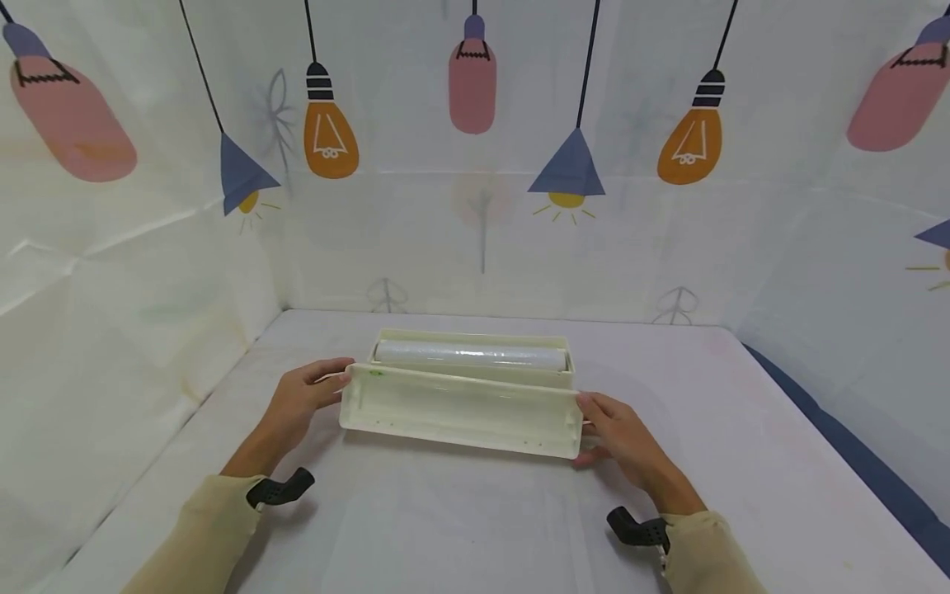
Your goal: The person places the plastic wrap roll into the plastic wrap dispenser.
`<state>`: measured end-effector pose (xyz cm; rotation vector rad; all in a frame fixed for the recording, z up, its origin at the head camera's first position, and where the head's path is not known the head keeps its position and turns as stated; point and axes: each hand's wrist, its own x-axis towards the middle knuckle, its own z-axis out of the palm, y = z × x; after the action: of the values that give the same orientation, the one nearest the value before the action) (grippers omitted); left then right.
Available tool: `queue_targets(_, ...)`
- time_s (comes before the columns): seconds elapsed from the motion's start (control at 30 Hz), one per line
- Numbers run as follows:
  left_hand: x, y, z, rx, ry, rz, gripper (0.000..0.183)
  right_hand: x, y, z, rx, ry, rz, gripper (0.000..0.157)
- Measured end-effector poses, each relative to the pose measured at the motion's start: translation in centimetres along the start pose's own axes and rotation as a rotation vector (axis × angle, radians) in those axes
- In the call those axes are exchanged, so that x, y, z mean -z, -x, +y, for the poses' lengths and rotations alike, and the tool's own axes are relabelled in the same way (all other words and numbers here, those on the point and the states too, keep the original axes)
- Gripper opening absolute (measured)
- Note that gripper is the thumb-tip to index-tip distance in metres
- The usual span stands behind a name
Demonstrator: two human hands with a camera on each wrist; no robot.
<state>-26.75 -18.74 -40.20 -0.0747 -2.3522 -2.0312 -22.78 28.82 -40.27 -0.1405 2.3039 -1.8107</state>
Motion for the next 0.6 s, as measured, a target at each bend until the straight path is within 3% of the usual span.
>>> queue_targets(0.17,0.21,-0.01,-0.3,-0.006,-0.008,-0.044,0.053,-0.08,-0.01,0.28,0.1,0.014,0.02,0.066)
queue_targets(0.37,-0.01,0.08,-0.09,-0.026,0.017,-0.079,0.057,-0.19,0.08,0.23,0.16,0.041,0.055,0.063)
queue_targets(0.6,0.03,0.2,0.11,-0.002,0.008,-0.099,0.055,-0.13,0.12,-0.08,0.208,0.071,0.069,0.061)
